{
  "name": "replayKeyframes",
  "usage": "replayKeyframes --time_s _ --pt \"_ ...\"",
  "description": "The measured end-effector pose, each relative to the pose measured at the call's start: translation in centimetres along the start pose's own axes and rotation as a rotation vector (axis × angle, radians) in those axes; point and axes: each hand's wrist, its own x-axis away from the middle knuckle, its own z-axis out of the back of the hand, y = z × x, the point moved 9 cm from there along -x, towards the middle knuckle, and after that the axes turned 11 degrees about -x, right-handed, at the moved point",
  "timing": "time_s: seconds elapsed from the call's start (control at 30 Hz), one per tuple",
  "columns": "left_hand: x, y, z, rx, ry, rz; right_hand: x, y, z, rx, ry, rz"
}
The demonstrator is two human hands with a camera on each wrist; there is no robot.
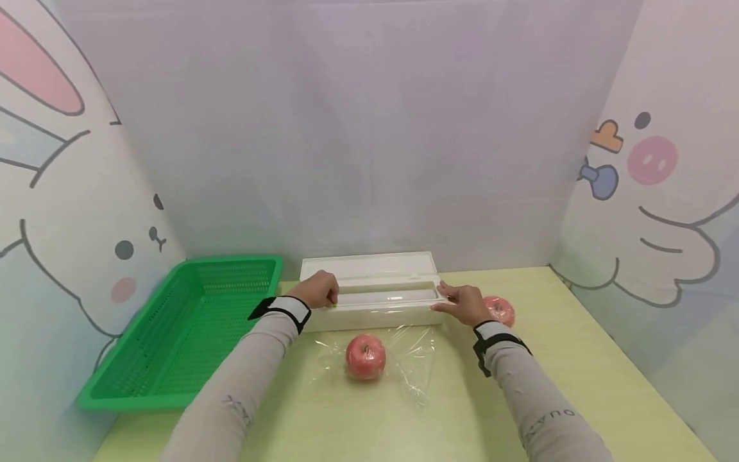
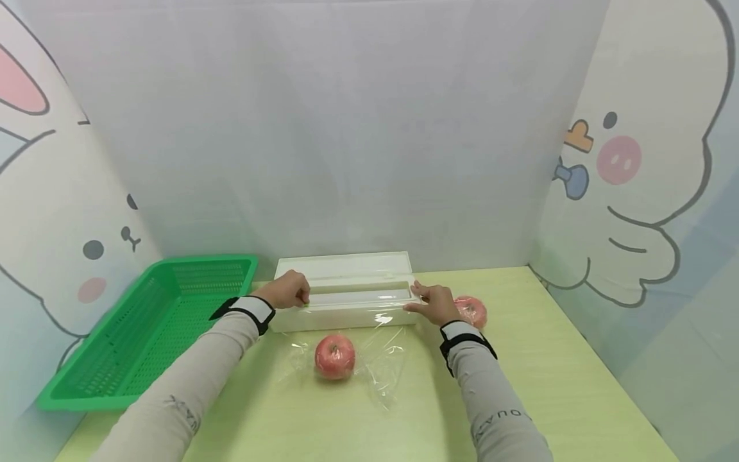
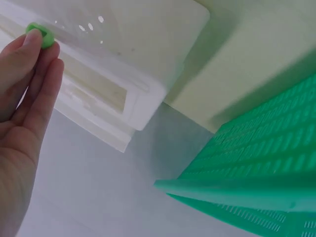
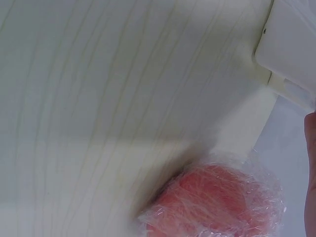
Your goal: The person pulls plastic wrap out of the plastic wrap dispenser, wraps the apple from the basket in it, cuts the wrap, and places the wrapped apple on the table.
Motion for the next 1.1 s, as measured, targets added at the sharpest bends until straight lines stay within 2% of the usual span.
replayKeyframes --time_s 0.13,0.23,0.43,0.6,0.77,0.9,1.1 --pt "0.1 0.1 0.1 -0.009 -0.04 0.028 0.1 0.1 -0.1 0.006 -0.003 0.0" --pt "0.2 0.1 0.0 0.0 -0.055 0.028 0.3 0.1 0.0 0.008 -0.003 -0.009" --pt "0.8 -0.4 0.1 -0.027 -0.017 -0.023 0.4 -0.1 -0.2 -0.006 -0.005 0.0" --pt "1.7 -1.4 0.3 -0.014 -0.036 -0.028 0.3 0.0 -0.4 -0.013 -0.009 0.005" --pt "2.0 -1.6 0.7 -0.078 -0.01 -0.074 0.4 0.1 0.1 -0.012 0.015 0.001" --pt "2.2 -1.8 0.6 -0.103 -0.011 -0.08 0.5 0.3 0.0 -0.036 0.004 -0.013" --pt "2.7 -1.9 0.7 -0.082 -0.03 -0.077 0.6 0.4 -0.2 -0.037 -0.003 -0.028"
